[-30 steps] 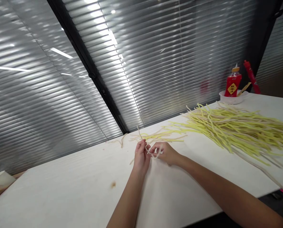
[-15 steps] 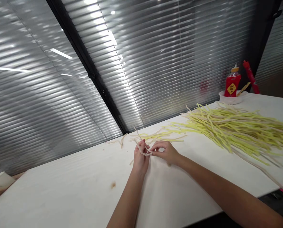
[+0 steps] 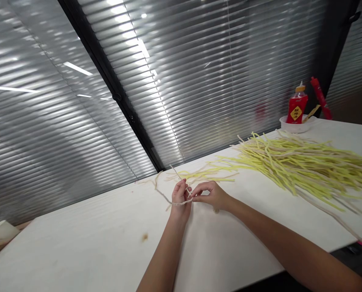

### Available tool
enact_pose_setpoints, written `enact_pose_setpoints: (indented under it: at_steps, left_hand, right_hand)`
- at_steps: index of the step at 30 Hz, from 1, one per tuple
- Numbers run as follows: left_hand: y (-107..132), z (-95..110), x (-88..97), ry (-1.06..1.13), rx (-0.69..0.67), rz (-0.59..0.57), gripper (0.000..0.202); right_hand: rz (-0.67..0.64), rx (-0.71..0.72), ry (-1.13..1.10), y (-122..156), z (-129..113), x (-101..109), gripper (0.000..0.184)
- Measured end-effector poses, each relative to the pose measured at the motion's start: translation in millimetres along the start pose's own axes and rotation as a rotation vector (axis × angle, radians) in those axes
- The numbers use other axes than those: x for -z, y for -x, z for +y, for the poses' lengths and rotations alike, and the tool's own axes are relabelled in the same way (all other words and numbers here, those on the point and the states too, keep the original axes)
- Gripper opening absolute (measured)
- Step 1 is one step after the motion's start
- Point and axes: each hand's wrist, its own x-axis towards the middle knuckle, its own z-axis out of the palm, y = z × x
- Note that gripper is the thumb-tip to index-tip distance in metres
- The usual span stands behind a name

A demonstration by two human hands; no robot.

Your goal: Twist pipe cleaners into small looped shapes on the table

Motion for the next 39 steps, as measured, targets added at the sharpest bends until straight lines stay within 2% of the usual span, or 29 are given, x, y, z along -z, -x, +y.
enact_pose_setpoints:
  at_steps: [5,12,24,28,33,39]
  left_hand:
    - [3,1,-1.2,0.019,0.003,-0.018,0.031]
    - [3,6,-1.0,0.030,-0.026,-0.012,0.028]
    - [8,11,-6.6,0.080,-0.007,-0.005,0.018]
    - [8,11,-7.2,0.110,0.017,-0.034,0.012]
    - [9,10,-6.8,0.124,0.042,-0.039,0.007]
    - [9,10,-6.0,0.089,0.047,-0.041,0.012]
  right_hand:
    - [-0.028,-0.086,-0.087,-1,0,0,0.016]
    - [0.043,-0.238,-0.345,-2,9,-4,0.018]
    - [0.216,-0.372,-0.388,-6,-3,-1,0.021]
    - [0.262,-0.442,-0.446,-7,-1,-1,0.016]
    - [0.284,-0.520,-0.519,-7,0,-2,0.015]
    - [0.321,-0.568,-0.544,-7,1,-1,0.015]
